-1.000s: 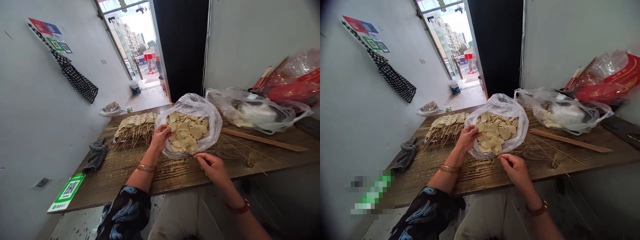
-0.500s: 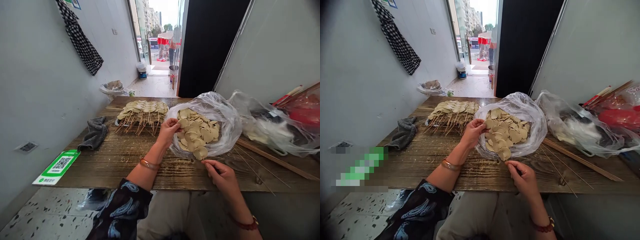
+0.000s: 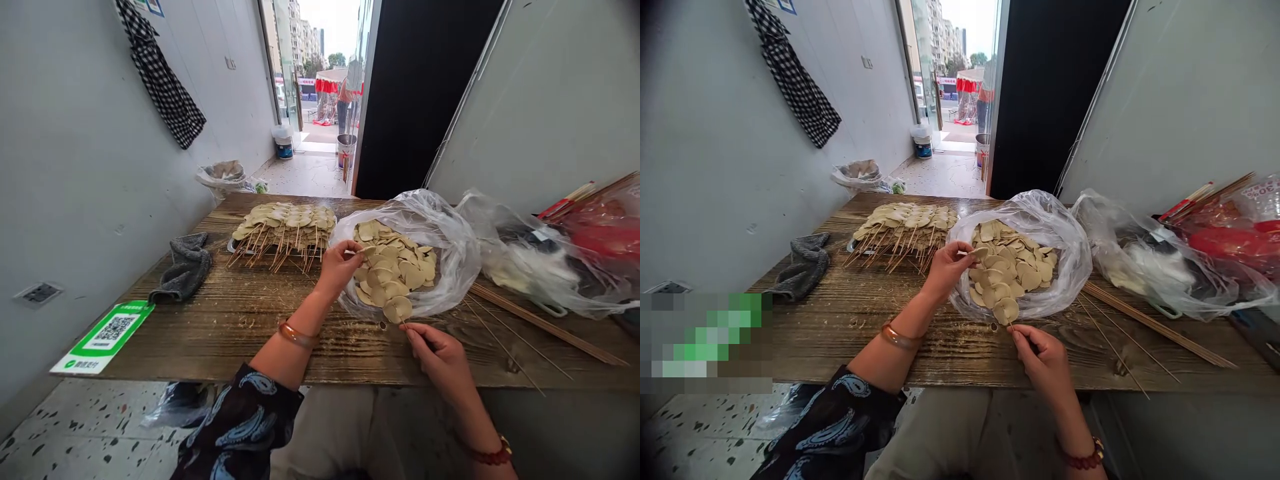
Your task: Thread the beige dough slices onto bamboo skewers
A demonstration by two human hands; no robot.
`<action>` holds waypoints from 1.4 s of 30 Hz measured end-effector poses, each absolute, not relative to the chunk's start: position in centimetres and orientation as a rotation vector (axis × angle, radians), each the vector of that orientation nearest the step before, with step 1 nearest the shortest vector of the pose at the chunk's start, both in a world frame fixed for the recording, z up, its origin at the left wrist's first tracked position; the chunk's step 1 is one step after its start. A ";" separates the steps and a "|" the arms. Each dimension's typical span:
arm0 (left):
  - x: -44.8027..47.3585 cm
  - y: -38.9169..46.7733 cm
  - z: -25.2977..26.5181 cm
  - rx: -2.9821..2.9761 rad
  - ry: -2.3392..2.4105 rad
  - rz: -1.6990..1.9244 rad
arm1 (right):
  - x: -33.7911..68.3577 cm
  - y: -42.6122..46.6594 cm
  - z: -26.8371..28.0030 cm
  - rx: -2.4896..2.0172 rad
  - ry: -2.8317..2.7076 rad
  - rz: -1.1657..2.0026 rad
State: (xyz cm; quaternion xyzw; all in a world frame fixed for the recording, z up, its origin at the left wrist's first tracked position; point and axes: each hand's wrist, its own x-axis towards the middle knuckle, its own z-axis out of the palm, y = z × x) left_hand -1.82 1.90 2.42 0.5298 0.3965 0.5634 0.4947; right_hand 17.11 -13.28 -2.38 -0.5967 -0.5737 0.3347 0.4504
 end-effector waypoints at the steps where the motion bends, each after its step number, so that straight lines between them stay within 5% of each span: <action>1: -1.8 1.9 2.3 1.319 0.987 1.358 | 17.0 -13.2 -2.3 -1.470 -1.425 0.807; 19: -2.1 1.2 2.8 0.803 0.698 1.160 | 17.1 -13.6 -2.3 -1.478 -1.490 0.708; 42: -1.1 0.7 2.4 0.918 0.729 1.285 | 17.1 -13.7 -2.8 -1.505 -1.442 0.755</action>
